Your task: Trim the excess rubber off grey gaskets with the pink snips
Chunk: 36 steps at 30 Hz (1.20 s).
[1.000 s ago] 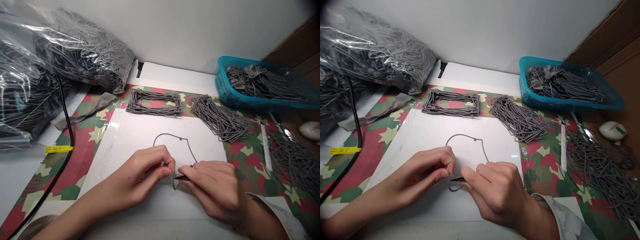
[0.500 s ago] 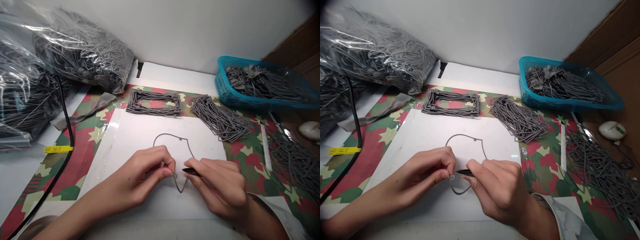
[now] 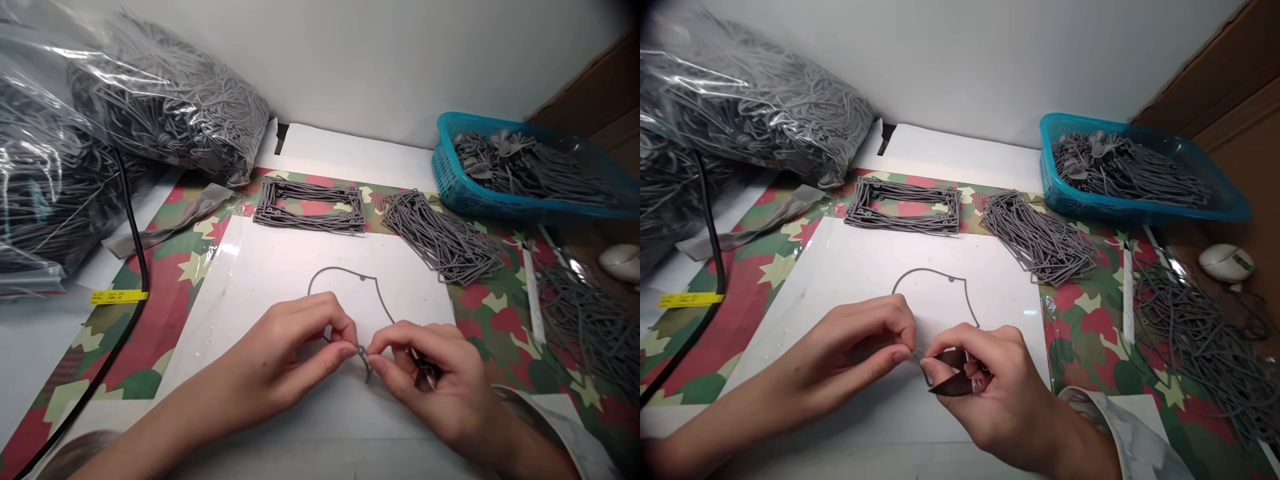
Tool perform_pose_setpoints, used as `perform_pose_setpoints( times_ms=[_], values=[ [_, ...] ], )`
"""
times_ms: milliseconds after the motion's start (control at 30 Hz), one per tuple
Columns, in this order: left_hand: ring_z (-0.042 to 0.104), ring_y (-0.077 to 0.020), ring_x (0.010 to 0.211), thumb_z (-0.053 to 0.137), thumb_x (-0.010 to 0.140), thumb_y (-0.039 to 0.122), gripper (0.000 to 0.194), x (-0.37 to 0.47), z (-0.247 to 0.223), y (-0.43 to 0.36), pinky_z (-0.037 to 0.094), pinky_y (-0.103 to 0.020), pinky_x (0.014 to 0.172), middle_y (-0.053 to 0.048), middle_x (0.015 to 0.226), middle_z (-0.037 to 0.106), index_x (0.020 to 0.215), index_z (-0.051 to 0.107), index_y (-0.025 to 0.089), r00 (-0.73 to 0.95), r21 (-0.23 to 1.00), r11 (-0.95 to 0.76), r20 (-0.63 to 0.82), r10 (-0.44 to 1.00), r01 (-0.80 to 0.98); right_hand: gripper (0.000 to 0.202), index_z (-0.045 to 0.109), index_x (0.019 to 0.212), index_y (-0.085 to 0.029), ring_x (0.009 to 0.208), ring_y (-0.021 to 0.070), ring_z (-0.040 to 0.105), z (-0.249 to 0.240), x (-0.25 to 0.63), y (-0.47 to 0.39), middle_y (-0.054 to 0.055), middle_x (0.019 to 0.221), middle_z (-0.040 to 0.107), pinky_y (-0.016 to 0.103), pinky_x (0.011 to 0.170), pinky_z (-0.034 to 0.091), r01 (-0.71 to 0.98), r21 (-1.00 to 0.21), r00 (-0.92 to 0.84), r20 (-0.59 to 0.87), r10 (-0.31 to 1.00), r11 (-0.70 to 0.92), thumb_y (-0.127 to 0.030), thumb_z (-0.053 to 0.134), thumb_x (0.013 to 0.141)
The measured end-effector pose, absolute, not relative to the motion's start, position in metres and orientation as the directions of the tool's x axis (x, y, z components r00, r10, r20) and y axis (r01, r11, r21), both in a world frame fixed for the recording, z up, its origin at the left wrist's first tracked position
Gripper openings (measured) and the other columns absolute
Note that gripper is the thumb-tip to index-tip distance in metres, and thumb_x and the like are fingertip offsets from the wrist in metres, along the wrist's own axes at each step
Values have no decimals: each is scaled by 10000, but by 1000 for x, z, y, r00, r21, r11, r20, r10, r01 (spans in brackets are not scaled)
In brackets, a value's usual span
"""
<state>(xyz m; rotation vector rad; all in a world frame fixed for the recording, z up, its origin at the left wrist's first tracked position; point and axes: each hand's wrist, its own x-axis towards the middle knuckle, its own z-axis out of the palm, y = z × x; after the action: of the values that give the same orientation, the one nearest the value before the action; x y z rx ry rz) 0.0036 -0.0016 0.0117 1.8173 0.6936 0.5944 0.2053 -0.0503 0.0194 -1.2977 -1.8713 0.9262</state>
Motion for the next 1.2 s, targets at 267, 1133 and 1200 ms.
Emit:
perform_pose_setpoints(
  times_ms=[267,1133,1200],
  values=[
    [517,-60,721,500,916,101,128,3,10,-5,398,-146,647,46,827,578,857,540,207,707,936,-295,77,703,191,128,622,734,-191,440,51,331,20,206,-53,-87,508,391,137,394,296,456,-863,-282,92,955,218,-82,574,779],
    [530,-81,700,505,896,93,119,8,6,-8,395,-170,621,22,799,594,851,547,195,687,892,-391,139,713,226,128,599,687,-184,461,56,339,18,203,-50,-81,520,395,139,410,310,485,-857,-260,47,965,172,-100,572,780],
    [532,-88,696,504,894,95,118,8,6,-8,397,-181,615,14,803,598,849,546,195,685,890,-394,140,715,230,128,596,688,-185,457,57,336,17,203,-50,-81,518,399,147,407,303,489,-856,-265,38,963,168,-100,571,780]
  ],
)
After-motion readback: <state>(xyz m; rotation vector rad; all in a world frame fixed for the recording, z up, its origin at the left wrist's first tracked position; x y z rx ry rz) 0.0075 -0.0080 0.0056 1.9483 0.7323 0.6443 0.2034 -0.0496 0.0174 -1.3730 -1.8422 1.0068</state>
